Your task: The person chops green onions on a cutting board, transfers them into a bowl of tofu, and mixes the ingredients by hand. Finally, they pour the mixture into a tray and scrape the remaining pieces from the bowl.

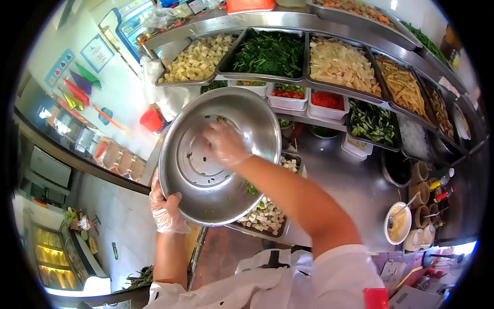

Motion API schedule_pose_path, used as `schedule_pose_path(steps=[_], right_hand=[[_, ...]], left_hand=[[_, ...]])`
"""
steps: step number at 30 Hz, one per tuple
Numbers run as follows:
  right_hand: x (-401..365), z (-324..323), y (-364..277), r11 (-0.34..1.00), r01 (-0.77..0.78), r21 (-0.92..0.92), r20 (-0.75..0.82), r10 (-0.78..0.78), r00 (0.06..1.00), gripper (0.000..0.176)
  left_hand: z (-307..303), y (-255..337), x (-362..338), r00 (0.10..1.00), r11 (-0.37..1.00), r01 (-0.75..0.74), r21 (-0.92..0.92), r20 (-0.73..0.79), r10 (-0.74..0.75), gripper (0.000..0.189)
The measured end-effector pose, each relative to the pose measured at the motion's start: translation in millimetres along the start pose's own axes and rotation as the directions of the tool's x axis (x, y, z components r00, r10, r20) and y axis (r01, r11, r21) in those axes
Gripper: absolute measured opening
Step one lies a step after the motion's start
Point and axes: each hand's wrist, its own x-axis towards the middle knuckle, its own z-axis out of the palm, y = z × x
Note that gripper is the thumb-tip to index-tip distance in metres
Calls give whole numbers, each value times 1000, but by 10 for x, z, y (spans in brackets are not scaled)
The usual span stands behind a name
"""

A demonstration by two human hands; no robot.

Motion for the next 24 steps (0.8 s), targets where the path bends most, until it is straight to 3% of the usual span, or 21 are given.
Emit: schedule_pose_path(steps=[1,4,6,8,10,11,12,14,15,16,17,18,19,20,21,22,23,24], right_hand=[[139,43,-139,986,-55,156,-162,81,983,16],[-202,191,-331,957,252,147,-29,-251,968,13],[-894,338,54,923,385,6,405,-354,843,11],[-1119,374,605,975,130,-182,460,-33,887,15],[-529,-214,354,967,112,-227,520,24,854,20],[-223,-260,236,977,178,-117,192,-153,969,18],[-106,-106,163,995,45,93,72,-52,996,18],[10,157,140,849,-131,512,-100,210,973,19],[-214,149,302,993,11,121,68,-19,997,23],[-552,70,281,1000,28,1,206,-27,978,14],[-925,46,283,992,39,-120,425,16,905,16],[-1251,98,371,959,250,-134,248,-211,945,20],[-1102,-57,267,987,68,-148,398,-4,918,19],[-898,-222,180,976,-117,-186,534,201,821,19],[-750,-54,339,998,-41,-58,208,52,977,23],[-353,-169,310,990,83,-110,-36,-88,995,25],[11,-326,254,996,91,-9,-167,-92,982,25],[0,-353,298,996,67,-50,-130,-73,989,24]], left_hand=[[50,-19,-6,1000,1000,-10,3,10,10,55],[212,31,14,1000,1000,-26,-8,11,26,21],[77,-9,87,1000,999,-3,-54,21,4,25],[-5,39,126,999,999,22,-26,34,-21,24],[5,41,84,999,998,38,41,9,-39,24],[29,16,55,1000,998,23,54,13,-24,26],[83,10,59,1000,998,-4,61,16,3,28],[180,78,40,999,998,-9,60,50,6,27],[212,118,41,999,999,2,46,42,-4,26],[221,139,41,999,999,16,33,29,-17,25],[132,134,75,997,995,-45,92,71,39,24],[64,108,92,996,994,-61,88,67,55,25],[9,66,113,995,993,-74,88,74,67,27],[-22,30,90,994,993,-77,92,81,70,28],[5,33,61,999,1000,-11,23,40,10,28],[31,68,4,999,998,4,65,49,-7,27],[80,124,-10,998,995,3,102,61,-9,26],[114,162,0,997,991,-2,135,78,-8,25]])
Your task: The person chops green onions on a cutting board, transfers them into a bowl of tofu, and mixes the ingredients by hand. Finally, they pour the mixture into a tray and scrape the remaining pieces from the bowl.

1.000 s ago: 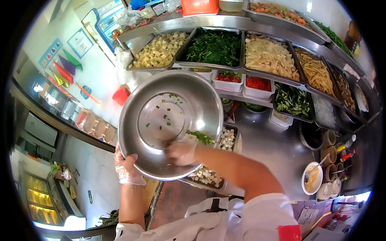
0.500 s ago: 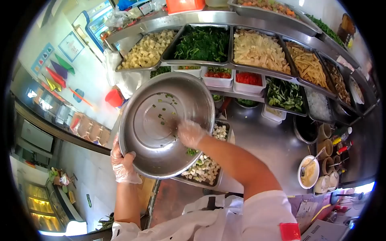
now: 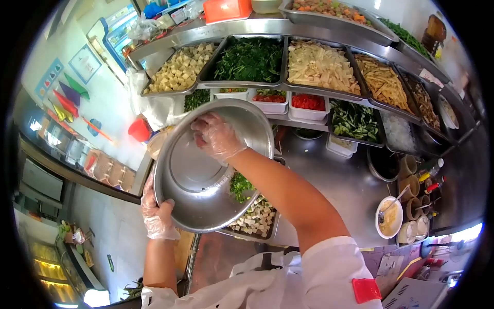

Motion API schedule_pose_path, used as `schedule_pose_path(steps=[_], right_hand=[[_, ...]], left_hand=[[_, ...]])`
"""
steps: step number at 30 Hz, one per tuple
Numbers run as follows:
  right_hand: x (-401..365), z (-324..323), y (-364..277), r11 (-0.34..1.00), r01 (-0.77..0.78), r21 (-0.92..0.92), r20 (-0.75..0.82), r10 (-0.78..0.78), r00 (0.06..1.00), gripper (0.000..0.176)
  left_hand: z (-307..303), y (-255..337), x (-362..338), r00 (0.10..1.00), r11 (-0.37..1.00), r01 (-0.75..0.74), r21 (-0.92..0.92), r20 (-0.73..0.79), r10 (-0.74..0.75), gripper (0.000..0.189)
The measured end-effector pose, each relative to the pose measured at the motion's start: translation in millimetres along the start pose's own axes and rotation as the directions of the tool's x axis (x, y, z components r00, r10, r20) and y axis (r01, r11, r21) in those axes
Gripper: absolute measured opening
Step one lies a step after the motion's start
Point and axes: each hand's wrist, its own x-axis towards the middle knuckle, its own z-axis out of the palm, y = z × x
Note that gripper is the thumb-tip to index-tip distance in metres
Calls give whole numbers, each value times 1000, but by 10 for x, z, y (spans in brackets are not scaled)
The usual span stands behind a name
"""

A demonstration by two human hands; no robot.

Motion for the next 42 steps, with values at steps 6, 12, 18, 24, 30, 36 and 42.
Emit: schedule_pose_path(steps=[6,12,18,24,30,36,42], right_hand=[[-1092,53,117,997,-16,-80,536,56,842,22],[-196,-145,293,957,-186,-224,36,199,979,20],[-1067,-100,-79,945,-325,-31,581,281,763,32],[-540,226,-394,973,-87,216,301,18,953,23],[-978,176,-100,991,-45,-125,817,128,561,26],[-578,645,-1053,852,-214,478,254,99,962,13],[-1338,319,-348,999,39,-25,674,-12,738,14]], left_hand=[[-162,-76,59,995,990,-90,-110,41,95,31],[-122,14,8,987,983,-102,-156,104,119,33],[-138,14,116,999,999,-42,-28,15,42,23],[14,-87,168,991,986,-122,-117,36,127,17],[-113,-115,200,998,977,-44,-209,45,54,18],[27,-115,235,999,967,-40,-252,8,44,13],[-198,-176,227,997,964,-61,-259,34,72,15]])
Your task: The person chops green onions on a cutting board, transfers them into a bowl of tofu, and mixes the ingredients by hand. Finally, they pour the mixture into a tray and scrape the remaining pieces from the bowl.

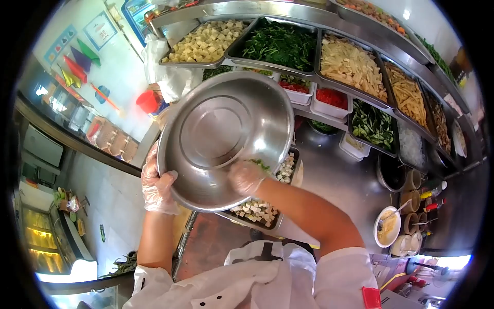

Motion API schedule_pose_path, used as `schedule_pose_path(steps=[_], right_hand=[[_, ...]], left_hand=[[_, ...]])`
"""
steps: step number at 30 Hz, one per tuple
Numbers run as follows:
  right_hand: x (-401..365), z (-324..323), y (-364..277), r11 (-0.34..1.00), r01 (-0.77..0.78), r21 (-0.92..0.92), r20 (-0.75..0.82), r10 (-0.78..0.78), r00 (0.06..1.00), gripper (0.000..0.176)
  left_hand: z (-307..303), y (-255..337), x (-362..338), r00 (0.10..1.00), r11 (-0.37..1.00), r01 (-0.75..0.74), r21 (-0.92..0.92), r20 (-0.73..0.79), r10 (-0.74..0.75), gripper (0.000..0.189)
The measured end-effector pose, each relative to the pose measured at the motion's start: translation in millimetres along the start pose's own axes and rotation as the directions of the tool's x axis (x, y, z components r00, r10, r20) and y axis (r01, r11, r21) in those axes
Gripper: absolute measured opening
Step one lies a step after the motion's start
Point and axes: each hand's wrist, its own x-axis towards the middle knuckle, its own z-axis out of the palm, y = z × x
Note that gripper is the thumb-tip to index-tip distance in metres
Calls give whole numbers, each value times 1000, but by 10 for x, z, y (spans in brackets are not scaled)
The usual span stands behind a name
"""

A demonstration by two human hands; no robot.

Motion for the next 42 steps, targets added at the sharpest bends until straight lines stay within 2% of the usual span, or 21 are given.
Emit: schedule_pose_path(steps=[2,4,7,9,11,12,14,17,18,20,22,23,26,27,30,32,33,37,40,41,42], right_hand=[[-81,-241,229,986,-32,-165,84,46,995,14],[73,-770,112,995,-94,-29,-129,90,988,15],[273,-775,488,998,2,58,-454,25,891,23],[194,-682,542,979,-201,22,-213,201,956,25],[74,-651,350,941,-339,15,33,338,941,25],[6,-574,209,963,-216,-162,72,230,970,25],[-69,-278,180,979,-202,4,97,201,975,19],[63,-703,253,969,-178,172,-204,212,956,20],[116,-532,588,993,-42,114,-411,86,907,21],[99,-1033,749,994,-63,89,-317,88,944,22],[7,-1061,1095,961,-149,232,-316,219,923,24],[-44,-1131,949,890,-282,357,-191,366,911,31],[-172,-854,753,588,-364,723,-16,541,841,39],[-184,-860,553,623,-409,667,-29,570,821,44],[-155,-244,559,258,-171,951,11,525,851,44],[-84,-131,265,90,-121,989,51,552,832,45],[-74,-194,118,195,-125,973,6,518,855,44],[-144,54,-97,262,-144,954,-8,505,863,36],[-297,104,-56,506,-276,817,29,442,896,30],[-382,260,-41,326,-317,891,118,508,853,29],[-491,363,46,402,-344,849,137,461,877,28]], left_hand=[[-51,-79,-39,1000,995,0,96,-8,0,18],[15,-70,-48,999,989,12,149,-33,-7,22],[95,25,-68,1000,987,-26,159,-5,27,22],[118,68,-32,997,989,-72,126,32,68,21],[118,81,41,991,988,-119,100,71,112,19],[108,53,66,988,986,-138,91,82,131,18],[65,3,40,979,978,-180,108,118,167,16],[73,-28,27,960,955,-244,167,182,213,17],[96,27,1,960,950,-245,191,184,211,18],[127,168,-9,947,930,-281,237,228,227,19],[154,335,-2,917,897,-346,276,304,260,21],[205,408,-45,914,893,-343,292,325,244,23],[300,492,-5,860,859,-446,253,388,332,25],[309,501,33,846,847,-468,252,405,347,27],[386,491,93,828,829,-503,244,409,382,26],[481,491,137,786,782,-561,270,472,400,27],[499,441,122,777,780,-569,261,481,406,27],[596,297,23,751,695,-635,335,479,455,25],[556,41,-64,737,626,-670,400,464,492,20],[532,-3,-74,727,604,-683,411,455,514,20],[501,1,-102,742,610,-668,426,444,503,18]])
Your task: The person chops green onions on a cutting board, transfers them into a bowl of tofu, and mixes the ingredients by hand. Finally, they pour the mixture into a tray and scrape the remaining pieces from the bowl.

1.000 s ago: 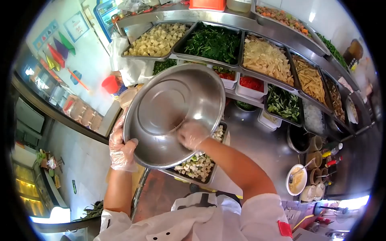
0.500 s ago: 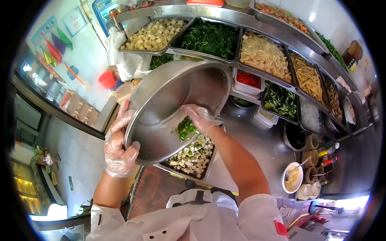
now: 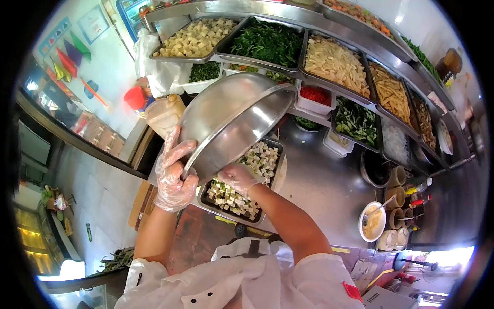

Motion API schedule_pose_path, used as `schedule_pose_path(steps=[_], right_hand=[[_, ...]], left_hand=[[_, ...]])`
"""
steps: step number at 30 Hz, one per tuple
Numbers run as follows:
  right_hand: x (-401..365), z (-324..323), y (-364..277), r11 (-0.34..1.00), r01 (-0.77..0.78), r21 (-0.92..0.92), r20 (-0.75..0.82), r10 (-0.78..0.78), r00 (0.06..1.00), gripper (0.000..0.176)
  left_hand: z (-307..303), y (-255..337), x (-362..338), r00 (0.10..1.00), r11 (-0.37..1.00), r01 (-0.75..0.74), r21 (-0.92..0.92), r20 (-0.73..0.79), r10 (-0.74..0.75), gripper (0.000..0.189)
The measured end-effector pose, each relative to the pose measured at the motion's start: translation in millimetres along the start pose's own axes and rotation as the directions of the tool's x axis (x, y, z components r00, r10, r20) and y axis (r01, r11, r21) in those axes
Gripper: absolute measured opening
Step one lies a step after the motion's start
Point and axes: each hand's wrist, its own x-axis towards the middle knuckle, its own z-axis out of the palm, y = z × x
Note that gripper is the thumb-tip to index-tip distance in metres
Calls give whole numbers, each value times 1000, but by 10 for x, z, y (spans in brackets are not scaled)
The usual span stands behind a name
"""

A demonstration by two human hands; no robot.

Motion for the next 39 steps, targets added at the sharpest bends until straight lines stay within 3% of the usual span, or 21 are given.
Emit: schedule_pose_path(steps=[1,3,6,7,10,13,16,17,19,22,25,29,32,33,34,35,38,39], right_hand=[[-48,-114,143,996,12,-92,55,-7,998,29],[-149,-116,25,985,103,-140,-6,-105,994,26],[-151,-231,-434,916,116,-385,-268,-231,935,23],[-87,-317,-583,886,16,-463,-323,-186,928,20],[120,-509,-757,767,-55,-640,-620,-473,626,16],[293,-705,-730,779,-151,-609,-701,-439,561,18],[334,-583,-572,805,-157,-572,-680,-359,640,16],[309,-487,-571,864,-161,-478,-689,-255,678,15],[141,-158,-518,944,-193,-268,-661,-35,749,14],[-113,363,-636,951,-251,-179,-582,103,806,12],[-252,650,-292,970,-177,-165,-456,84,886,18],[-377,584,-86,816,-188,-546,-168,113,979,30],[-458,446,-214,851,-303,-428,-287,190,939,29],[-484,429,-559,864,-406,-297,-392,278,877,30],[-455,260,-762,841,-433,-324,-267,358,895,42],[-436,153,-911,866,-443,-232,-308,366,878,43],[-365,121,-922,917,-389,-85,-442,315,840,50],[-351,173,-847,932,-358,-55,-489,288,824,54]], left_hand=[[-34,15,-42,1000,1000,19,8,-4,-19,17],[-101,19,-121,998,998,54,18,-33,-53,15],[-216,37,-274,979,986,160,-53,-115,-166,23],[-269,30,-319,978,984,157,-82,-125,-167,28],[-411,208,-267,948,960,257,-110,-167,-273,26],[-511,297,-265,950,971,210,-113,-212,-230,27],[-587,341,-252,950,975,180,-127,-234,-206,26],[-611,337,-255,949,976,167,-140,-245,-198,25],[-605,359,-309,919,945,253,-208,-253,-301,42],[-534,220,-444,908,931,276,-240,-252,-334,60],[-415,108,-508,913,948,223,-225,-294,-284,48],[-280,10,-590,909,974,180,-138,-354,-218,32],[-335,83,-613,888,962,252,-107,-370,-274,47],[-385,79,-621,898,970,228,-78,-368,-241,49],[-444,84,-635,908,978,205,-47,-364,-208,52],[-481,148,-610,883,963,256,-89,-384,-270,50],[-635,182,-644,891,975,220,-38,-398,-217,54],[-612,337,-556,799,933,337,-124,-486,-353,36]])
